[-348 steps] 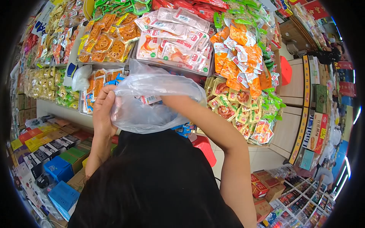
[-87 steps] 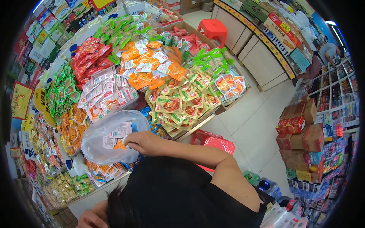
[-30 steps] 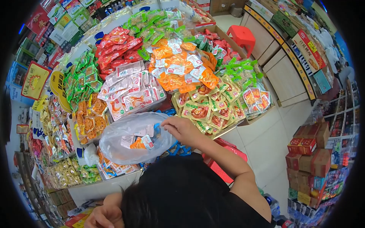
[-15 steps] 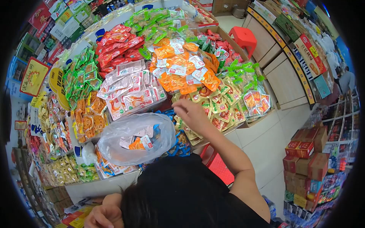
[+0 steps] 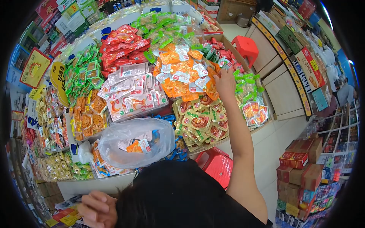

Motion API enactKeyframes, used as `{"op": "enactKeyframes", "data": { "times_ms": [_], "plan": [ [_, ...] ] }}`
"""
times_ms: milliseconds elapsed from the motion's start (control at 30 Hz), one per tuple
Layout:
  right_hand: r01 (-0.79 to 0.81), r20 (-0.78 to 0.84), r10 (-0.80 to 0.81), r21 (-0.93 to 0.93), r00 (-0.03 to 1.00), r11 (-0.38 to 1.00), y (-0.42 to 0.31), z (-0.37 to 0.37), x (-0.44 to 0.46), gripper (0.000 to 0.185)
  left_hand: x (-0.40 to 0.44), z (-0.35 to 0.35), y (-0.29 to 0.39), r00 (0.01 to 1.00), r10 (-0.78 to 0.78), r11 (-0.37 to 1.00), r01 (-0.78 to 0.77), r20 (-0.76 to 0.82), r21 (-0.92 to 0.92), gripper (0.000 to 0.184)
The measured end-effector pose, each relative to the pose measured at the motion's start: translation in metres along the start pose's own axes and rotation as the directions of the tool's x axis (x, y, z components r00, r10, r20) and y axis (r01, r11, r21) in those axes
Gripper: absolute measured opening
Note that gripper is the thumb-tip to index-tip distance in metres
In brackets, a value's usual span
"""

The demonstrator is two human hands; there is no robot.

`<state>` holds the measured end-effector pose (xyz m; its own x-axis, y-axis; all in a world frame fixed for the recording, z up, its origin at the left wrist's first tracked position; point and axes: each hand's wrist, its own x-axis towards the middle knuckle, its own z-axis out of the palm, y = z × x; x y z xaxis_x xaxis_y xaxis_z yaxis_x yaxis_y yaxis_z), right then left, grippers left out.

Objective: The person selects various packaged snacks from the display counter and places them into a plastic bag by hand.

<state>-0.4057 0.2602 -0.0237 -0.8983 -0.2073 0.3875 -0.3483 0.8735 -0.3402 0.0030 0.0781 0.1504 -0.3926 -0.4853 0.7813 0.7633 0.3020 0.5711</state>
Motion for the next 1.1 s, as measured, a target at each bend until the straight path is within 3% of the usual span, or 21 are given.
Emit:
{"op": "enactKeyframes", "data": {
  "times_ms": [100, 167, 200, 267, 333, 400, 467, 500, 533, 600, 667, 733, 800, 833, 867, 933, 967, 1000, 1067, 1100],
  "plan": [
    [0.071, -0.084, -0.067, 0.052, 0.994, 0.996, 0.002, 0.004, 0.002, 0.017, -0.005, -0.024, -0.019, 0.992, -0.003, 0.991, -0.014, 0.127, 0.131, 0.013],
    [0.086, -0.107, -0.071, 0.141, 0.992, 0.986, 0.001, 0.002, 0.003, 0.015, -0.010, -0.042, -0.028, 0.974, -0.042, 0.973, -0.011, 0.224, 0.230, 0.020],
    [0.096, -0.131, -0.067, 0.229, 0.989, 0.969, 0.000, -0.001, 0.002, 0.013, -0.012, -0.044, -0.028, 0.974, -0.044, 0.973, -0.009, 0.222, 0.231, 0.020],
    [0.140, -0.184, -0.088, 0.291, 0.979, 0.946, 0.002, -0.003, 0.000, 0.013, -0.017, -0.047, -0.028, 0.977, -0.189, 0.913, 0.139, 0.095, 0.384, 0.004],
    [0.191, -0.234, -0.112, 0.349, 0.966, 0.917, -0.002, -0.010, -0.004, 0.012, -0.017, -0.047, -0.033, 0.977, -0.194, 0.907, 0.144, 0.089, 0.396, 0.004],
    [0.076, -0.156, 0.023, 0.597, 0.987, 0.799, -0.018, -0.028, -0.012, 0.013, -0.023, -0.053, -0.036, 0.968, -0.243, 0.871, 0.191, 0.059, 0.452, 0.005],
    [0.042, -0.057, -0.003, 0.699, 0.998, 0.714, -0.032, -0.042, -0.020, 0.013, -0.029, -0.063, -0.038, 0.964, -0.265, 0.852, 0.222, 0.025, 0.474, 0.008],
    [-0.010, 0.033, -0.025, 0.783, 0.999, 0.621, -0.040, -0.049, -0.024, 0.014, -0.027, -0.065, -0.040, 0.952, -0.300, 0.801, 0.221, 0.054, 0.556, 0.012],
    [-0.014, 0.059, -0.053, 0.788, 0.997, 0.616, -0.048, -0.056, -0.029, 0.014, -0.027, -0.066, -0.042, 0.937, -0.342, 0.739, 0.220, 0.073, 0.637, 0.017],
    [-0.134, 0.231, -0.136, 0.855, 0.963, 0.501, -0.068, -0.069, -0.043, 0.013, -0.029, -0.064, -0.050, 0.933, -0.353, 0.692, 0.312, -0.072, 0.651, 0.025],
    [-0.230, 0.356, -0.222, 0.864, 0.908, 0.447, -0.084, -0.080, -0.061, 0.013, -0.027, -0.066, -0.056, 0.920, -0.373, 0.633, 0.347, -0.120, 0.692, 0.032],
    [-0.435, 0.591, -0.375, 0.794, 0.714, 0.424, -0.094, -0.090, -0.075, 0.012, -0.023, -0.070, -0.059, 0.916, -0.393, 0.480, 0.282, -0.084, 0.831, 0.042],
    [-0.459, 0.631, -0.456, 0.773, 0.627, 0.438, -0.110, -0.087, -0.092, 0.011, -0.024, -0.070, -0.062, 0.898, -0.418, 0.385, 0.312, -0.138, 0.868, 0.047],
    [-0.456, 0.673, -0.522, 0.739, 0.524, 0.496, -0.123, -0.087, -0.100, 0.011, -0.025, -0.071, -0.062, 0.883, -0.441, 0.314, 0.318, -0.159, 0.894, 0.052],
    [-0.441, 0.706, -0.573, 0.708, 0.416, 0.552, -0.136, -0.085, -0.108, 0.011, -0.030, -0.074, -0.063, 0.883, -0.437, 0.302, 0.322, -0.170, 0.897, 0.052],
    [-0.344, 0.713, -0.589, 0.700, 0.381, 0.625, -0.159, -0.078, -0.121, 0.012, -0.041, -0.081, -0.067, 0.795, -0.551, 0.312, 0.480, -0.255, 0.820, 0.061],
    [-0.240, 0.724, -0.592, 0.682, 0.354, 0.690, -0.169, -0.073, -0.128, 0.012, -0.040, -0.079, -0.067, 0.764, -0.586, 0.323, 0.527, -0.271, 0.786, 0.052],
    [-0.238, 0.723, -0.595, 0.683, 0.351, 0.690, -0.177, -0.064, -0.136, 0.012, -0.041, -0.080, -0.069, 0.764, -0.583, 0.322, 0.528, -0.275, 0.786, 0.052],
    [0.157, 0.543, -0.709, 0.734, 0.450, 0.661, -0.187, -0.040, -0.155, 0.013, -0.048, -0.082, -0.073, 0.556, -0.767, 0.417, 0.812, -0.321, 0.410, 0.040],
    [0.158, 0.542, -0.710, 0.734, 0.450, 0.661, -0.193, -0.030, -0.166, 0.013, -0.050, -0.082, -0.074, 0.556, -0.766, 0.417, 0.811, -0.321, 0.410, 0.040]
  ]
}}
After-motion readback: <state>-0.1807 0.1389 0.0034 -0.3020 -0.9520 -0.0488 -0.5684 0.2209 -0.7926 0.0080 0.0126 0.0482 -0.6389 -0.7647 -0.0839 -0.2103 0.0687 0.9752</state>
